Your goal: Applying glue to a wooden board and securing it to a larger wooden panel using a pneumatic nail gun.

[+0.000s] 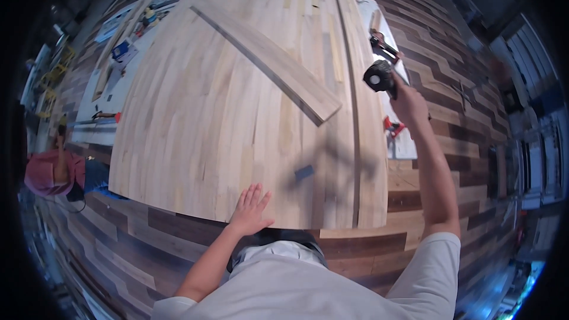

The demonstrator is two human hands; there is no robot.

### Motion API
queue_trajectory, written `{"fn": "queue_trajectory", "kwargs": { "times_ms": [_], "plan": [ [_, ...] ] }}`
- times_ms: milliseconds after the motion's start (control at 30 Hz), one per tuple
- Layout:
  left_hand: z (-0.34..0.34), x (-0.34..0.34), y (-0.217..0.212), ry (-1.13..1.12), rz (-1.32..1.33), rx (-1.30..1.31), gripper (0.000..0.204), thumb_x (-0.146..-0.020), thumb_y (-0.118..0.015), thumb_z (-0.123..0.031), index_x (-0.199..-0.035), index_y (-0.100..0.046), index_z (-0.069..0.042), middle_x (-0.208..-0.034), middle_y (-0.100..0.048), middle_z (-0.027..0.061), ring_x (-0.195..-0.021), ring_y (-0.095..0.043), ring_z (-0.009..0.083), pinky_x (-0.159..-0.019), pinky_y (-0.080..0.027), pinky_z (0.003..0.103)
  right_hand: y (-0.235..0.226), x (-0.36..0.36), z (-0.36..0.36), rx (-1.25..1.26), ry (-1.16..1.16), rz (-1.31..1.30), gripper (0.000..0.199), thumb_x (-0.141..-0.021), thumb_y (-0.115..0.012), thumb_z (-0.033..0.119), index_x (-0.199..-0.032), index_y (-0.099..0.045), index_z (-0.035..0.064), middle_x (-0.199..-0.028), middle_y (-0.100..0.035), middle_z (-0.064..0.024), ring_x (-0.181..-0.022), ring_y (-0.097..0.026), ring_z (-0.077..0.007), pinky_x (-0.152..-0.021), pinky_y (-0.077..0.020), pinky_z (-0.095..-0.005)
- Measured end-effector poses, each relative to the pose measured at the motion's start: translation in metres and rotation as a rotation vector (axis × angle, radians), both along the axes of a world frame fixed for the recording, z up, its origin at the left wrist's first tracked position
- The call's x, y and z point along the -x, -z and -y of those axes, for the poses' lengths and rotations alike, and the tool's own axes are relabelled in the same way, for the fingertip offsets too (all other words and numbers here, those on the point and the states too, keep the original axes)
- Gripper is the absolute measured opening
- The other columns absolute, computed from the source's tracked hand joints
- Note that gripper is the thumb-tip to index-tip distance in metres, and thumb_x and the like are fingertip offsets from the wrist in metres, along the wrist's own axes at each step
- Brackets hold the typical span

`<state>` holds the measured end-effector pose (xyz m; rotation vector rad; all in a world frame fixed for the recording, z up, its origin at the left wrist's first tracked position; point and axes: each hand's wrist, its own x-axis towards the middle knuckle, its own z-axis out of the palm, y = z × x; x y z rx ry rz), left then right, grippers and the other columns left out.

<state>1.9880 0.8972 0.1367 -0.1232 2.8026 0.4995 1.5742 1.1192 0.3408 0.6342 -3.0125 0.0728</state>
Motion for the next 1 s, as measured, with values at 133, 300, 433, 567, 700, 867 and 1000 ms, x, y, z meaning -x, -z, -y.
{"fn": "queue_trajectory", "kwargs": {
  "times_ms": [133,300,433,567,700,867,1000],
  "plan": [
    [-0.001,0.0,-0.007,-0.021,0.052,-0.012,0.087,-0.083,-0.055,-0.055,-0.15,-0.016,-0.017,-0.156,-0.005,0.0167,-0.145,-0.002,0.0312,-0.116,-0.001,0.044,0.077,0.054,0.082,-0.013,-0.177,-0.016,0.062,-0.078,-0.052,0.011,-0.138,-0.041,0.0249,-0.091,-0.067,-0.019,-0.085,-0.066,-0.0364,-0.071,-0.0515,-0.0483],
    [-0.001,0.004,-0.007,-0.016,0.12,-0.064,0.088,-0.083,-0.057,-0.054,-0.151,-0.012,-0.022,-0.156,-0.001,0.0169,-0.145,0.0,0.0318,-0.116,0.0,0.044,0.149,0.111,0.153,0.051,-0.211,-0.075,0.051,-0.087,-0.045,0.013,-0.137,-0.045,0.0251,-0.086,-0.068,-0.0164,-0.079,-0.067,-0.0347,-0.067,-0.0517,-0.0492],
    [-0.001,0.006,-0.007,-0.059,0.142,-0.086,0.089,-0.081,-0.059,-0.053,-0.151,-0.012,-0.026,-0.157,-0.001,0.0141,-0.145,0.0,0.03,-0.116,-0.001,0.043,0.168,0.137,0.195,-0.092,-0.109,-0.062,0.049,-0.091,-0.047,0.02,-0.14,-0.04,0.0259,-0.092,-0.068,-0.0163,-0.084,-0.068,-0.0309,-0.067,-0.0526,-0.0465],
    [0.001,0.011,-0.007,-0.067,0.175,-0.119,0.089,-0.081,-0.062,-0.051,-0.151,-0.011,-0.027,-0.158,-0.001,0.0104,-0.145,-0.001,0.0283,-0.116,-0.001,0.041,0.181,0.146,0.196,-0.075,-0.118,-0.088,0.057,-0.083,-0.059,0.023,-0.137,-0.043,0.0144,-0.106,-0.061,-0.0176,-0.094,-0.063,-0.035,-0.076,-0.0509,-0.0469],
    [0.006,0.007,-0.012,-0.109,0.165,-0.138,0.09,-0.082,-0.063,-0.045,-0.151,-0.009,-0.026,-0.158,0.002,0.0087,-0.145,0.002,0.0259,-0.116,0.001,0.041,0.184,0.079,0.208,0.242,-0.365,-0.257,0.057,-0.075,-0.062,0.028,-0.128,-0.051,0.0093,-0.111,-0.052,-0.0188,-0.103,-0.053,-0.0378,-0.086,-0.0455,-0.0451],
    [0.005,0.008,-0.011,-0.068,0.157,-0.106,0.084,-0.084,-0.059,-0.046,-0.151,-0.011,-0.028,-0.158,0.001,0.0094,-0.145,0.0,0.0282,-0.116,-0.001,0.041,0.21,0.015,0.197,0.112,-0.301,-0.017,0.095,-0.064,-0.073,0.059,-0.141,-0.034,0.0193,-0.124,-0.047,-0.0217,-0.111,-0.051,-0.0381,-0.09,-0.0432,-0.0491],
    [0.004,0.009,-0.014,-0.077,0.168,-0.137,0.082,-0.086,-0.058,-0.045,-0.151,-0.011,-0.028,-0.158,0.001,0.0099,-0.145,0.0,0.0291,-0.116,-0.002,0.042,0.168,0.003,0.208,0.059,-0.251,0.209,0.09,-0.064,-0.078,0.045,-0.14,-0.038,0.0199,-0.123,-0.048,-0.0248,-0.113,-0.051,-0.0386,-0.091,-0.0439,-0.0477]
  ]
}}
